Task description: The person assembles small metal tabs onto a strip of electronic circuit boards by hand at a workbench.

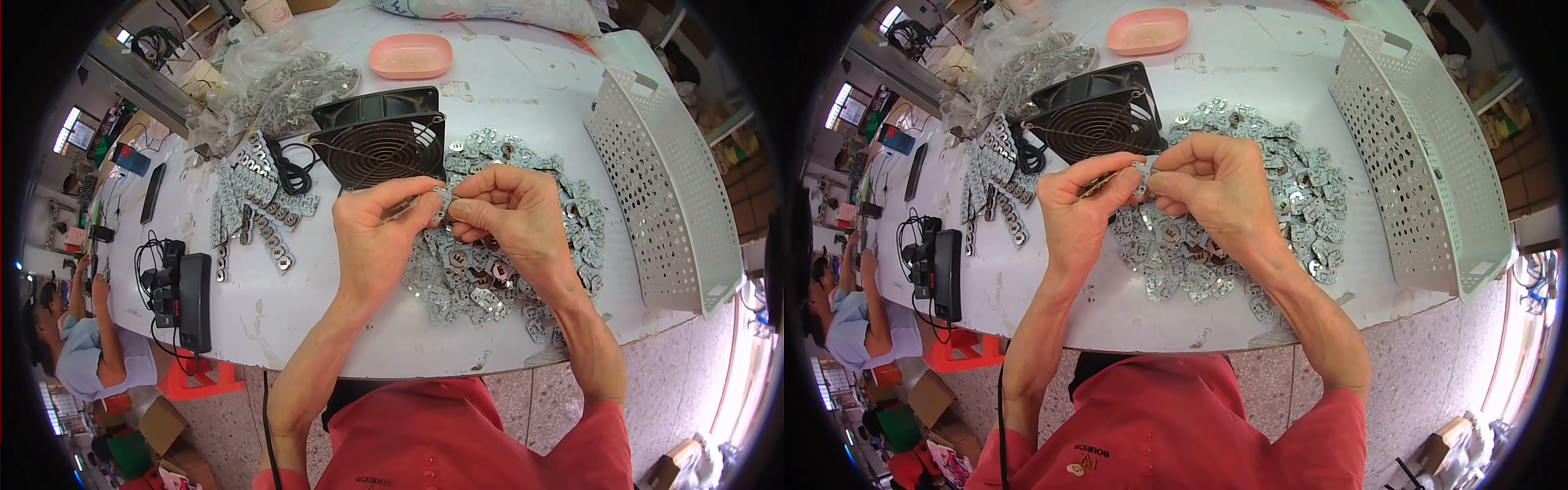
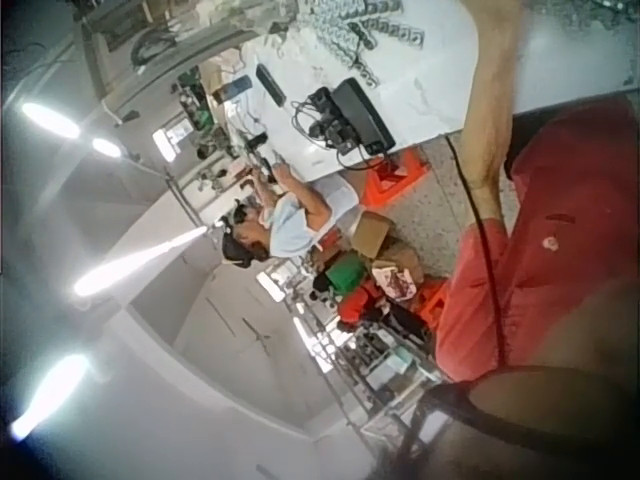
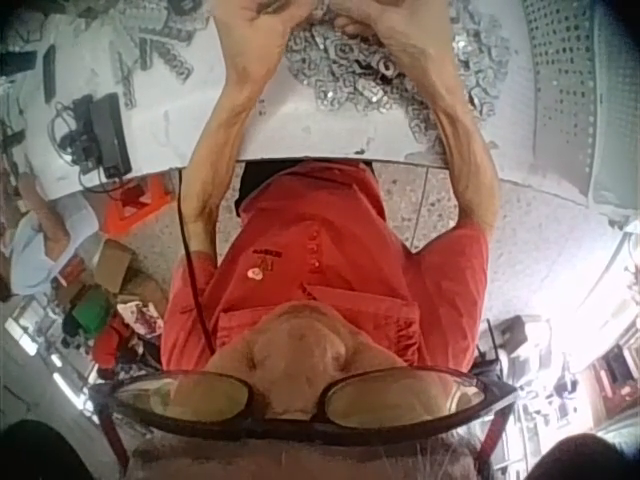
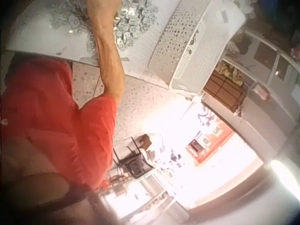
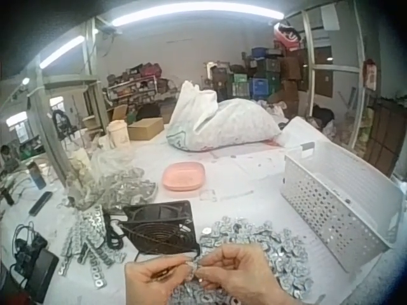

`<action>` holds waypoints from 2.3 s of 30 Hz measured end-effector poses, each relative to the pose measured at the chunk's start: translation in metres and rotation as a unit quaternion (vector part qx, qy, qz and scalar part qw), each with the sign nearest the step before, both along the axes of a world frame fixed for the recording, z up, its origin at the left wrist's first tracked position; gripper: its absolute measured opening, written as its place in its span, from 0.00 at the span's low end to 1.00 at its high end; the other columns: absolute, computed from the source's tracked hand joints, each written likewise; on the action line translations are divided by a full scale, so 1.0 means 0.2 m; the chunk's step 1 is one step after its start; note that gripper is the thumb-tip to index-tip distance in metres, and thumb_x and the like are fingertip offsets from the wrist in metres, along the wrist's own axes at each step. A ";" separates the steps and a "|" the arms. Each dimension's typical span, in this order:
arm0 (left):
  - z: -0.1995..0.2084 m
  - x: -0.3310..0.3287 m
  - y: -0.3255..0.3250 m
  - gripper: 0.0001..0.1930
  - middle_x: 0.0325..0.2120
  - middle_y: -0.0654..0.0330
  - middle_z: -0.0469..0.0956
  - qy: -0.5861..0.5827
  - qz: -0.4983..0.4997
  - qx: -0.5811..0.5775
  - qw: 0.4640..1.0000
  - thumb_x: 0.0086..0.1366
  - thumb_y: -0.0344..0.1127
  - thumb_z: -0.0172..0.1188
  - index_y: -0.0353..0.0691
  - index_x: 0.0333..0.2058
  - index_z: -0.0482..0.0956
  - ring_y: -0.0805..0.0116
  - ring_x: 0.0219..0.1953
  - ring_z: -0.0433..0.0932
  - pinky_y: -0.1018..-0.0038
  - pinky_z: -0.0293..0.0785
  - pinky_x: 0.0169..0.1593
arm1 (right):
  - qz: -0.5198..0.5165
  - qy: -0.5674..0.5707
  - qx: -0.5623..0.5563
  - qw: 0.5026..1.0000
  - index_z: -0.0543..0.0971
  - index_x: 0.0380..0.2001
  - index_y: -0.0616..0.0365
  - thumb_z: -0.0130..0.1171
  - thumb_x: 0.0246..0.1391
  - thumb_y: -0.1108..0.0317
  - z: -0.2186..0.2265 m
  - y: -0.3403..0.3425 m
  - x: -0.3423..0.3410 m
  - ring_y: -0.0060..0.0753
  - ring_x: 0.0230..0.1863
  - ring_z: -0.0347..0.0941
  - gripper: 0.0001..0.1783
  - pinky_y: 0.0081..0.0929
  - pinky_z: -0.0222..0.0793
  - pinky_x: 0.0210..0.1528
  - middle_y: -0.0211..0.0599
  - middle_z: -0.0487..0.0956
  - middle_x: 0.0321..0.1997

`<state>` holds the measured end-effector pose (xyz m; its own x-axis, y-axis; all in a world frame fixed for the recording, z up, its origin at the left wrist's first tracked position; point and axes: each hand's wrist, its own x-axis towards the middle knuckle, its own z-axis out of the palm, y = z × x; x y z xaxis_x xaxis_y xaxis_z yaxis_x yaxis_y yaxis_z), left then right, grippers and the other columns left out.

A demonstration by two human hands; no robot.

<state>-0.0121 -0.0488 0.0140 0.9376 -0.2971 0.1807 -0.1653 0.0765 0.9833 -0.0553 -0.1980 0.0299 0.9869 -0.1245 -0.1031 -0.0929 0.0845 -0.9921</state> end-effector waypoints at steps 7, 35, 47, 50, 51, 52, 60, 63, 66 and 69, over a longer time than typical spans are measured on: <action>-0.03 -0.03 -0.01 0.07 0.26 0.58 0.79 -0.019 0.029 -0.017 0.999 0.54 0.21 0.59 0.29 0.33 0.79 0.75 0.26 0.77 0.83 0.75 0.29 | -0.011 -0.041 0.041 0.998 0.76 0.27 0.70 0.59 0.43 0.80 -0.03 0.03 0.00 0.22 0.22 0.75 0.05 0.15 0.72 0.24 0.41 0.79 0.23; -0.04 0.07 0.08 0.09 0.24 0.60 0.79 -0.036 -0.078 0.020 0.996 0.54 0.20 0.58 0.33 0.35 0.80 0.78 0.23 0.75 0.82 0.74 0.28 | 0.046 0.045 0.029 0.997 0.78 0.28 0.67 0.62 0.43 0.75 -0.02 -0.03 0.06 0.21 0.20 0.74 0.08 0.15 0.72 0.25 0.38 0.78 0.22; -0.06 0.09 0.10 0.08 0.23 0.61 0.79 -0.044 -0.053 0.005 0.998 0.53 0.19 0.58 0.33 0.33 0.80 0.78 0.22 0.76 0.82 0.75 0.28 | 0.062 0.040 -0.006 0.997 0.78 0.27 0.68 0.61 0.43 0.75 -0.03 0.00 0.12 0.21 0.20 0.73 0.07 0.15 0.70 0.24 0.37 0.78 0.22; -0.06 0.09 0.09 0.07 0.24 0.61 0.79 -0.038 -0.041 0.001 0.998 0.53 0.19 0.58 0.32 0.32 0.80 0.77 0.22 0.76 0.82 0.75 0.28 | 0.063 0.037 -0.009 0.997 0.78 0.27 0.68 0.61 0.43 0.75 -0.03 0.00 0.13 0.21 0.20 0.72 0.07 0.15 0.70 0.24 0.38 0.78 0.22; -0.06 0.09 0.10 0.07 0.24 0.61 0.79 -0.037 -0.041 0.001 0.998 0.53 0.19 0.58 0.32 0.32 0.80 0.77 0.22 0.76 0.82 0.75 0.28 | 0.063 0.037 -0.009 0.997 0.78 0.27 0.68 0.61 0.43 0.75 -0.03 0.00 0.13 0.21 0.20 0.72 0.07 0.15 0.70 0.24 0.38 0.78 0.22; -0.06 0.09 0.10 0.08 0.24 0.60 0.78 -0.039 -0.044 0.011 0.998 0.54 0.19 0.57 0.32 0.33 0.80 0.76 0.23 0.76 0.80 0.76 0.29 | 0.062 0.037 -0.008 0.997 0.78 0.27 0.68 0.61 0.43 0.75 -0.03 0.00 0.13 0.21 0.20 0.72 0.07 0.15 0.70 0.24 0.38 0.78 0.21; -0.07 0.09 0.10 0.09 0.25 0.59 0.78 -0.042 -0.048 0.028 0.998 0.55 0.18 0.56 0.31 0.35 0.79 0.75 0.25 0.76 0.79 0.77 0.31 | 0.059 0.026 -0.011 0.998 0.78 0.27 0.69 0.61 0.43 0.75 -0.04 0.00 0.13 0.21 0.20 0.73 0.07 0.15 0.70 0.24 0.38 0.78 0.21; -0.06 0.09 0.10 0.09 0.26 0.59 0.78 -0.048 -0.044 0.040 0.997 0.55 0.19 0.56 0.31 0.36 0.79 0.75 0.25 0.76 0.79 0.77 0.31 | 0.049 0.024 -0.012 0.998 0.78 0.28 0.69 0.61 0.43 0.76 -0.03 0.00 0.13 0.21 0.21 0.73 0.07 0.15 0.70 0.24 0.38 0.78 0.22; -0.05 0.08 0.09 0.09 0.27 0.59 0.79 -0.048 -0.037 0.047 0.997 0.56 0.20 0.57 0.31 0.37 0.79 0.75 0.26 0.77 0.80 0.77 0.32 | 0.039 0.021 -0.010 0.999 0.78 0.28 0.69 0.60 0.44 0.76 -0.02 0.00 0.12 0.21 0.21 0.74 0.07 0.15 0.71 0.24 0.38 0.78 0.22; -0.05 0.07 0.09 0.09 0.28 0.59 0.79 -0.041 -0.033 0.051 0.997 0.56 0.21 0.58 0.31 0.37 0.79 0.75 0.26 0.77 0.80 0.77 0.32 | 0.022 0.022 0.005 1.000 0.77 0.28 0.69 0.60 0.44 0.76 -0.03 -0.01 0.11 0.22 0.21 0.74 0.07 0.15 0.71 0.24 0.38 0.78 0.22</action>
